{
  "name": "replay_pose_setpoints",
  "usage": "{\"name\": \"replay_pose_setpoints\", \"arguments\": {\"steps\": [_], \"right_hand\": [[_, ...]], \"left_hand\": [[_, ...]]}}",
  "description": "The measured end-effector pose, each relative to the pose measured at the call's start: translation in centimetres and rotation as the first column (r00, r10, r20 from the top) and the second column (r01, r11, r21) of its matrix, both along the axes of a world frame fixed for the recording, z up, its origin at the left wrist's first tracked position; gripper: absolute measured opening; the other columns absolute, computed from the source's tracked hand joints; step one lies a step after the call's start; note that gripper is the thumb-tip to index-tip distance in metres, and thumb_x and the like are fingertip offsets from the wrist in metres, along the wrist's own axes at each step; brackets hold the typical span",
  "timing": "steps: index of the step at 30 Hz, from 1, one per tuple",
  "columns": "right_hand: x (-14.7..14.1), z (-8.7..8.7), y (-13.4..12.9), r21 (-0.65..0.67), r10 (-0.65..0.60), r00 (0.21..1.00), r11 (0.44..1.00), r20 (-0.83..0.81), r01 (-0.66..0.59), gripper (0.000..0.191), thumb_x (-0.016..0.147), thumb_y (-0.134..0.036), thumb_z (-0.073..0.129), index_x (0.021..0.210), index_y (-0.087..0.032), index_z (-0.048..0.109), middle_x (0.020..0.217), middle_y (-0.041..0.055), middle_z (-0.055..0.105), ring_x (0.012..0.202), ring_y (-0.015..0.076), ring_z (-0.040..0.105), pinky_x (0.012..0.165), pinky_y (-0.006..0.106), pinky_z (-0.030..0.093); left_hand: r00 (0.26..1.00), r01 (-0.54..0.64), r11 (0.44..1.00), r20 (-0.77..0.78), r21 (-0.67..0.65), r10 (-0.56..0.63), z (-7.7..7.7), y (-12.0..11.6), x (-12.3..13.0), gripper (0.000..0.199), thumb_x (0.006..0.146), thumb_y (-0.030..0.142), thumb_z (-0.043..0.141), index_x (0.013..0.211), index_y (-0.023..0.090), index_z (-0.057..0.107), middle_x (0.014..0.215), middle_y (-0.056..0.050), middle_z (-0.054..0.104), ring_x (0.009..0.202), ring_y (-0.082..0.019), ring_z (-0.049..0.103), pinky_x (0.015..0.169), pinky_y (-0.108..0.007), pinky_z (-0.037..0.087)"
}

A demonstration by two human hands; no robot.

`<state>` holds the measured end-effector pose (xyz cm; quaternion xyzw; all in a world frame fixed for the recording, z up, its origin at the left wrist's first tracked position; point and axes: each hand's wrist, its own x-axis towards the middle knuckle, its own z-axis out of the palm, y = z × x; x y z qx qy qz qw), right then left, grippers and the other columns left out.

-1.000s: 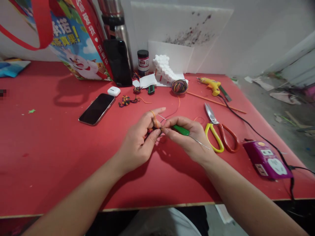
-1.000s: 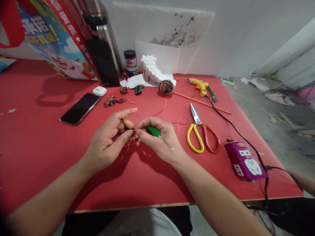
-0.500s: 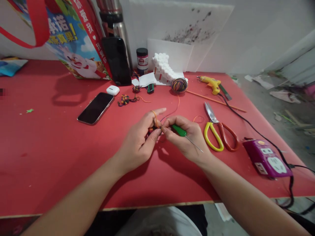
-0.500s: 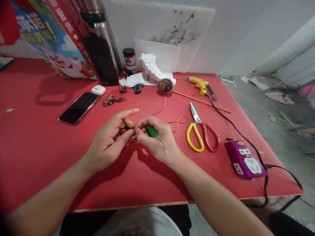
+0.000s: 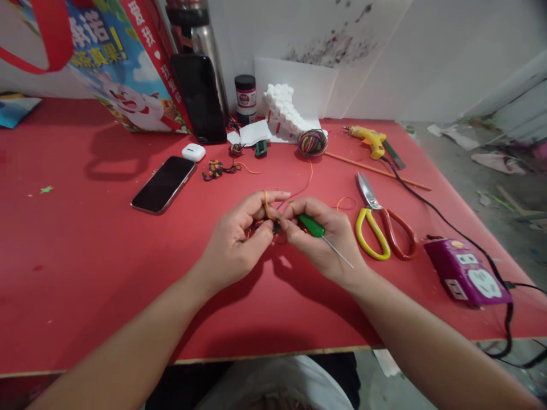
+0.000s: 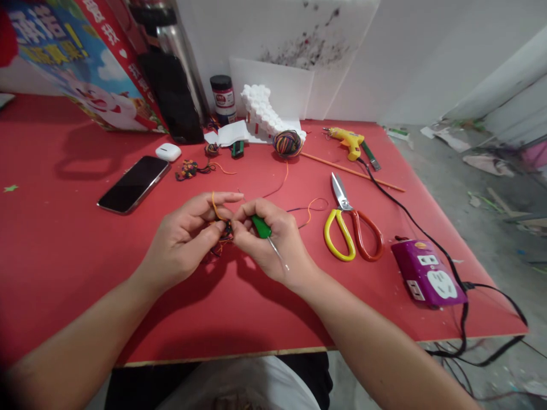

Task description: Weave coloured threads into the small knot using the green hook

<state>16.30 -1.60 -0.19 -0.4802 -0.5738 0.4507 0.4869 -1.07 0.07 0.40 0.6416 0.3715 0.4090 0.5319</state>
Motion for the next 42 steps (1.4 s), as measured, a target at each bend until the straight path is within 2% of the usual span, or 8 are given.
{"name": "replay_pose_setpoints", "arguments": {"steps": [4, 10, 13, 19, 28, 34, 38, 42], "right_hand": [[0.3, 0.4, 0.1, -0.086, 0.032, 0.995, 0.995, -0.090, -0.039, 0.015, 0.083, -0.031, 0.076, 0.080, -0.021, 0.064, 0.070, -0.0009, 0.064, 0.066, 0.0136, 0.059, 0.063, 0.028, 0.051], [0.0, -0.1, 0.0, 0.008, 0.020, 0.999, 1.000, -0.044, -0.020, 0.013, 0.082, -0.022, 0.075, 0.078, -0.021, 0.063, 0.070, -0.0024, 0.061, 0.062, 0.0117, 0.055, 0.060, 0.026, 0.049], [0.0, 0.0, 0.1, -0.028, 0.039, 0.997, 0.999, -0.060, -0.040, 0.012, 0.082, -0.024, 0.075, 0.078, -0.022, 0.064, 0.069, -0.0022, 0.063, 0.062, 0.0123, 0.056, 0.060, 0.027, 0.050], [0.2, 0.3, 0.2, -0.121, 0.082, 0.960, 0.986, -0.269, -0.118, 0.012, 0.086, -0.029, 0.074, 0.078, -0.022, 0.067, 0.070, -0.0003, 0.071, 0.067, 0.0146, 0.066, 0.069, 0.030, 0.056], [0.4, -0.5, 0.5, -0.221, 0.086, 0.908, 0.957, -0.410, -0.190, 0.028, 0.078, -0.043, 0.090, 0.081, -0.022, 0.071, 0.072, 0.0003, 0.073, 0.070, 0.0159, 0.067, 0.073, 0.031, 0.056], [0.2, -0.7, 0.4, -0.300, 0.078, 0.841, 0.913, -0.535, -0.275, 0.037, 0.073, -0.048, 0.093, 0.080, -0.022, 0.069, 0.071, 0.0016, 0.074, 0.065, 0.0148, 0.062, 0.065, 0.030, 0.050], [0.6, -0.7, 0.4, -0.231, 0.023, 0.929, 0.966, -0.370, -0.116, 0.028, 0.083, -0.045, 0.086, 0.085, -0.022, 0.070, 0.073, 0.0003, 0.071, 0.066, 0.0139, 0.060, 0.063, 0.028, 0.049], [0.8, 0.0, 0.2, -0.098, -0.137, 0.983, 0.987, -0.120, 0.126, 0.014, 0.087, -0.033, 0.079, 0.084, -0.022, 0.071, 0.068, -0.0031, 0.062, 0.059, 0.0111, 0.053, 0.058, 0.026, 0.046]], "left_hand": [[0.997, 0.016, 0.998, 0.073, -0.059, -0.012, 0.2, 0.1, 0.1, 0.038, 0.090, 0.015, 0.065, 0.127, 0.017, 0.068, 0.094, -0.003, 0.075, 0.077, -0.015, 0.072, 0.070, -0.027, 0.059], [1.000, 0.004, 0.998, 0.031, -0.062, -0.002, 0.3, 0.1, 0.3, 0.034, 0.091, 0.019, 0.067, 0.125, 0.017, 0.069, 0.093, -0.003, 0.073, 0.077, -0.014, 0.069, 0.071, -0.027, 0.059], [1.000, 0.002, 1.000, -0.011, -0.011, -0.002, 0.3, 0.1, 0.2, 0.034, 0.092, 0.017, 0.064, 0.126, 0.017, 0.069, 0.094, -0.002, 0.071, 0.074, -0.012, 0.066, 0.069, -0.025, 0.057], [1.000, 0.021, 1.000, -0.001, 0.006, -0.021, 0.5, 0.0, 0.0, 0.035, 0.094, 0.016, 0.062, 0.128, 0.018, 0.068, 0.092, -0.001, 0.069, 0.070, -0.010, 0.063, 0.063, -0.023, 0.053], [0.978, 0.043, 0.983, 0.207, -0.177, -0.005, 0.0, 0.2, 0.4, 0.036, 0.092, 0.015, 0.068, 0.128, 0.019, 0.070, 0.083, 0.001, 0.066, 0.068, -0.011, 0.060, 0.064, -0.024, 0.051], [0.951, 0.096, 0.957, 0.311, -0.273, -0.007, -0.3, 0.4, 0.2, 0.037, 0.090, 0.019, 0.072, 0.127, 0.020, 0.073, 0.079, 0.001, 0.065, 0.067, -0.011, 0.058, 0.066, -0.025, 0.051], [0.976, -0.002, 0.970, 0.213, -0.243, 0.056, 0.0, 0.2, 0.3, 0.036, 0.094, 0.020, 0.067, 0.130, 0.018, 0.068, 0.080, 0.001, 0.069, 0.069, -0.013, 0.064, 0.069, -0.027, 0.054], [0.984, -0.180, 0.983, 0.010, -0.043, 0.180, 0.5, -0.2, 0.4, 0.036, 0.094, 0.020, 0.066, 0.130, 0.016, 0.065, 0.078, 0.002, 0.066, 0.066, -0.013, 0.061, 0.064, -0.026, 0.051]]}}
